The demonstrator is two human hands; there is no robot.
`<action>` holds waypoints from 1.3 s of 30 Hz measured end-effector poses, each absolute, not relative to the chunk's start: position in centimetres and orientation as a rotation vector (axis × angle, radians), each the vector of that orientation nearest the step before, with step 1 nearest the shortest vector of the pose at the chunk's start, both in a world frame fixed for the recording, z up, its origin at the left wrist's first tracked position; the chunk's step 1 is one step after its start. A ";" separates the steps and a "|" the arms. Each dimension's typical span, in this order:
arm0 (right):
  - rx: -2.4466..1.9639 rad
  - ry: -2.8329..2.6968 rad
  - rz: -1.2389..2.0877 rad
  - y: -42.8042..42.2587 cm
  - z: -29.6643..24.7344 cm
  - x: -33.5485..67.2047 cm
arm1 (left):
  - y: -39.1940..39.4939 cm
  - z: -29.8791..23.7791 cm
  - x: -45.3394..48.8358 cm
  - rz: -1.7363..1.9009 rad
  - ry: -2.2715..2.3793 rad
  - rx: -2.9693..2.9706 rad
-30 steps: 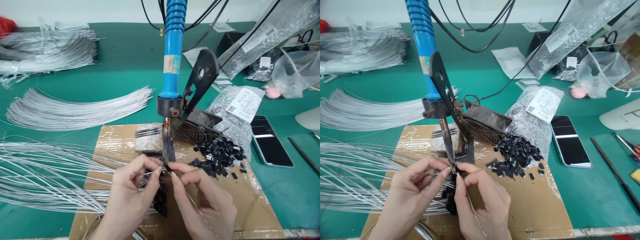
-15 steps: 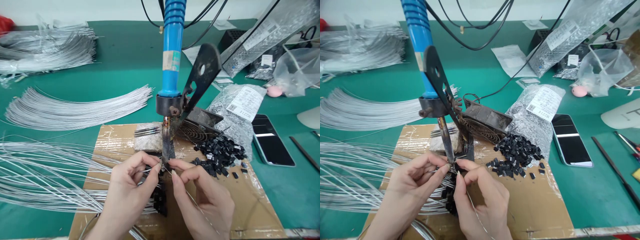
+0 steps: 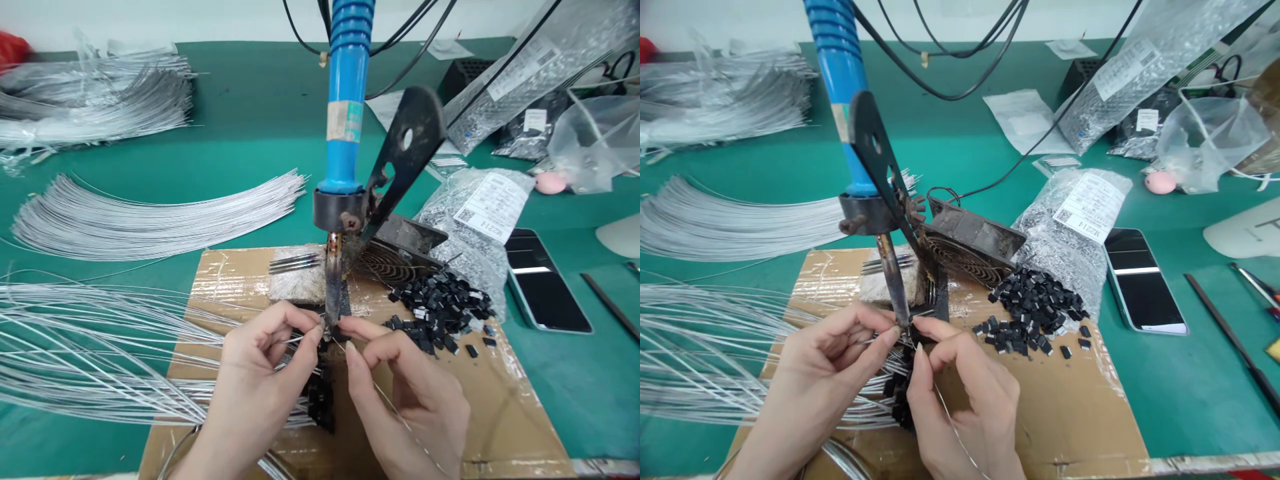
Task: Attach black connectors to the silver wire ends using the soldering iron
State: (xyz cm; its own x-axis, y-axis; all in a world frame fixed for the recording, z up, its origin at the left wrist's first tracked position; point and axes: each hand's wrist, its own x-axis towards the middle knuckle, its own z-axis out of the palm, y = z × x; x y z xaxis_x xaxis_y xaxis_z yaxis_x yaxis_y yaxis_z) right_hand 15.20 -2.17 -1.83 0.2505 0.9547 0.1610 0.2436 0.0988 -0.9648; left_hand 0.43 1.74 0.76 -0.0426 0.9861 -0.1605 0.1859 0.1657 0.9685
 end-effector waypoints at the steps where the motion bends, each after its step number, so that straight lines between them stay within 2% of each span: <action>1: -1.387 -1.224 0.798 -2.2 -1.8 15.2 | 1.7 0.7 0.4 1.012 1.438 1.205; 39: -1.396 -1.222 0.858 -2.4 -1.7 15.5 | 1.6 0.0 0.3 0.932 1.444 1.224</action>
State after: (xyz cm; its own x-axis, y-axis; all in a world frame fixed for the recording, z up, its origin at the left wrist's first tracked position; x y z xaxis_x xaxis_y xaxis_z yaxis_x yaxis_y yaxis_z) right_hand 15.48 -2.36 -1.68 0.2232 0.9680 0.1147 0.2204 0.0645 -0.9733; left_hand 0.25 1.60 0.03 -0.0040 0.9798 -0.1999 0.2216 0.1958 0.9553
